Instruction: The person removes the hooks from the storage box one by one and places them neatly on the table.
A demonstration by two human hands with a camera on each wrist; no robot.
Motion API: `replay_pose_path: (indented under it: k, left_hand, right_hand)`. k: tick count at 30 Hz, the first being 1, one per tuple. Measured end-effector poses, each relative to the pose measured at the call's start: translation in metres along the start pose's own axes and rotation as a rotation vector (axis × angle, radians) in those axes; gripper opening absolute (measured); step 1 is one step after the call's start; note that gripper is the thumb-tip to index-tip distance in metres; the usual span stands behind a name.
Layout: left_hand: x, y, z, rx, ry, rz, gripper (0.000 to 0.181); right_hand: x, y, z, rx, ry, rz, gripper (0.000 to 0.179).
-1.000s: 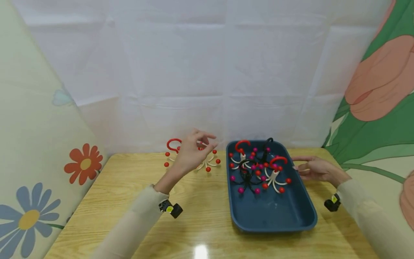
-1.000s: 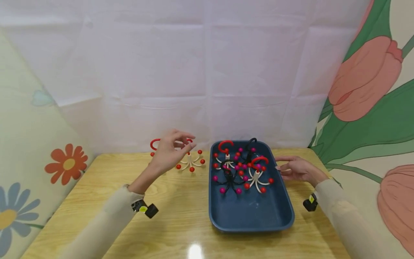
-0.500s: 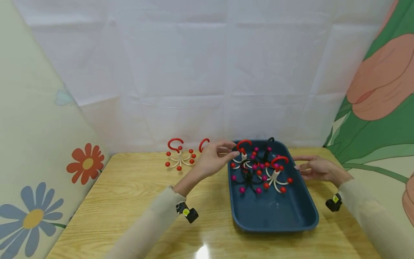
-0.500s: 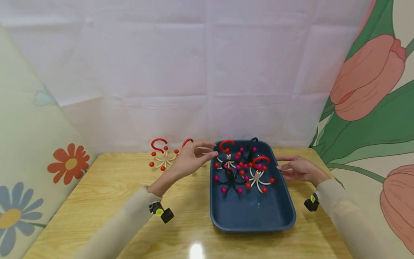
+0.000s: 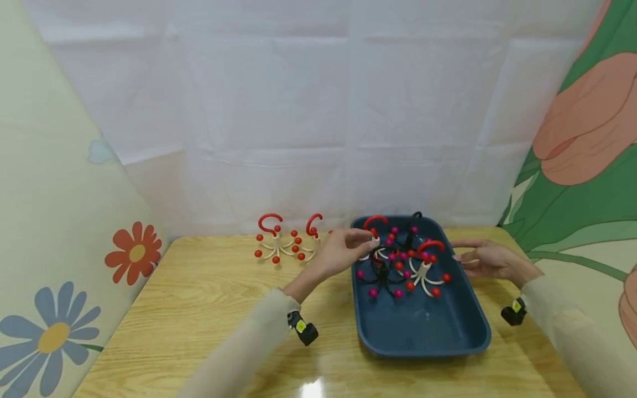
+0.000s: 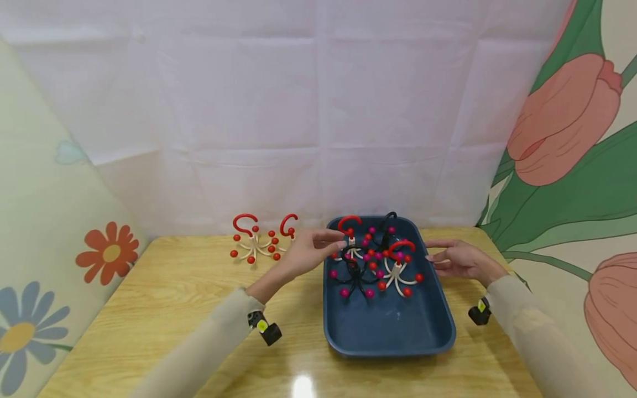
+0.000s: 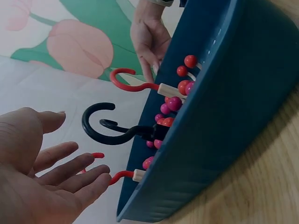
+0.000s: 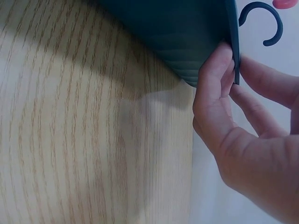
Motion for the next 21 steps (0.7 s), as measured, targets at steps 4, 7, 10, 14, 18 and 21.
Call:
replay_pose_path:
  k: [4,7,10,14,18,21]
  left_hand:
    - [0.001,0.003,0.005,0.027,-0.032,-0.002,0.045]
    - [0.001,0.004,0.009,0.032,-0.043,0.005,0.045]
    - [0.0,0.005,0.014,0.029,-0.039,0.005,0.046]
    - [-0.002,0.005,0.02,0.025,-0.016,0.003,0.047]
    - [-0.004,0.005,0.024,0.019,0.008,0.022,0.046]
    - [-0.006,0.006,0.026,0.011,0.022,0.039,0.043]
  right_hand:
    - [0.0,0.0,0.0,0.003,0.01,0.0,0.067]
    - [0.0,0.0,-0.001,0.005,0.015,-0.001,0.066]
    - [0.0,0.0,-0.001,0.001,0.018,-0.001,0.065]
    - [0.001,-0.001,-0.001,0.002,0.014,-0.001,0.066]
    - [0.0,-0.001,-0.002,0.01,0.011,-0.006,0.066]
    - [-0.001,-0.001,-0.003,0.014,0.016,-0.008,0.065]
Point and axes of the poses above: each hand's wrist, its own y-axis towards the middle knuckle, its own z-axis out of the palm, x = y × z, the point moved 1 cm from there along y, towards the middle knuckle, and after that the axes turned 10 degrees about y, right-handed, at the moved point
